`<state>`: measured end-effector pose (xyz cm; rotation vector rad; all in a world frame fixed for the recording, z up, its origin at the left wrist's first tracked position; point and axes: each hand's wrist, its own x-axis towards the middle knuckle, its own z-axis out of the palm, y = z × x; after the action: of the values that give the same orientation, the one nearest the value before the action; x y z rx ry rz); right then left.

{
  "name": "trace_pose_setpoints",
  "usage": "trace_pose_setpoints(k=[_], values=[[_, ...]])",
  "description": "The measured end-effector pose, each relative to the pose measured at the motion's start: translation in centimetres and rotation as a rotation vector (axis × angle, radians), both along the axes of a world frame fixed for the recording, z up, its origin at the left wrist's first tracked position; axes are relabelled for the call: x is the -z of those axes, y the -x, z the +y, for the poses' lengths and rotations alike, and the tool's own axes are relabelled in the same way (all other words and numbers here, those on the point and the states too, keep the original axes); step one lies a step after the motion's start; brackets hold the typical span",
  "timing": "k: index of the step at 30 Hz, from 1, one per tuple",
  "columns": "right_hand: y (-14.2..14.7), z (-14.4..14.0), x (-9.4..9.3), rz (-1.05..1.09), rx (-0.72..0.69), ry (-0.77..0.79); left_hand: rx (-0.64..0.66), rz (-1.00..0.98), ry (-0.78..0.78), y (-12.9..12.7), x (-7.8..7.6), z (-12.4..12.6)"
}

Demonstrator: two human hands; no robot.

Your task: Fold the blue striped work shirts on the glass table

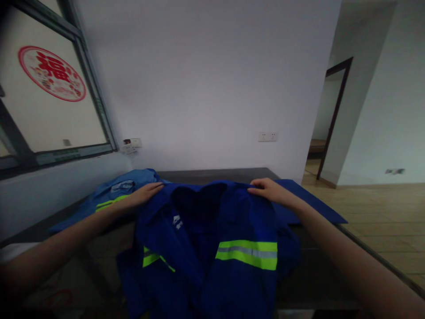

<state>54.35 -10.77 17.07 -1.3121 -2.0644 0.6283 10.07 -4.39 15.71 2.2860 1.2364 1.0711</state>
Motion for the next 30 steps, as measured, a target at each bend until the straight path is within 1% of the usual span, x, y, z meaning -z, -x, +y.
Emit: trace_pose_setpoints(k=[2, 3, 4, 5, 6, 7, 8, 10, 13, 15, 17, 18, 20, 22, 24, 26, 28, 30], values=[[-0.3, 0.8, 3.1, -0.005, -0.001, 0.053, -0.091, 0.074, 0.049, 0.3, 4.5, 1.1], [-0.4, 1.1, 4.4, 0.002, -0.001, 0.067, -0.122, 0.092, 0.059, 0.4, 6.3, 1.4], [-0.6, 1.3, 5.5, 0.012, -0.001, 0.075, -0.149, 0.094, 0.057, 0.5, 7.6, 1.5], [-0.8, 1.4, 6.4, 0.024, -0.001, 0.076, -0.153, 0.094, 0.058, 0.6, 8.3, 1.5], [-1.0, 1.4, 7.0, 0.03, -0.002, 0.071, -0.145, 0.091, 0.055, 0.7, 8.5, 1.3], [-1.2, 1.4, 7.4, 0.028, -0.003, 0.063, -0.131, 0.083, 0.042, 0.8, 8.2, 0.9], [-1.4, 1.4, 7.7, 0.018, -0.005, 0.054, -0.115, 0.073, 0.013, 0.7, 7.4, 0.6], [-1.6, 1.5, 8.1, -0.022, 0.004, 0.04, -0.093, 0.054, -0.077, 0.6, 5.0, -0.2], [-1.6, 1.9, 8.0, -0.017, 0.032, 0.022, -0.106, 0.07, -0.21, 0.4, 0.4, -0.9], [-1.3, 2.1, 7.2, 0.073, 0.067, -0.054, -0.117, 0.087, -0.295, 0.4, -2.7, -1.3], [-1.1, 2.0, 5.3, 0.149, 0.126, -0.205, -0.117, 0.106, -0.404, 0.7, -6.1, -1.7], [-1.0, 1.9, 4.0, 0.158, 0.163, -0.296, -0.119, 0.124, -0.462, 0.8, -7.8, -1.9], [-0.8, 1.2, 0.6, 0.138, 0.231, -0.478, -0.144, 0.172, -0.574, 1.0, -11.6, -2.6], [-0.7, -0.1, -3.5, 0.12, 0.287, -0.636, -0.216, 0.22, -0.669, 1.2, -15.4, -3.7], [-0.5, -1.7, -8.0, 0.11, 0.337, -0.759, -0.331, 0.253, -0.743, 1.2, -19.3, -5.0], [-0.3, -3.4, -12.5, 0.096, 0.364, -0.834, -0.44, 0.286, -0.799, 1.4, -23.2, -6.3], [0.1, -4.7, -16.8, 0.104, 0.353, -0.872, -0.519, 0.323, -0.861, 2.1, -27.2, -7.2], [0.7, -5.5, -20.7, 0.149, 0.359, -0.929, -0.507, 0.385, -0.904, 3.4, -31.3, -8.0]])
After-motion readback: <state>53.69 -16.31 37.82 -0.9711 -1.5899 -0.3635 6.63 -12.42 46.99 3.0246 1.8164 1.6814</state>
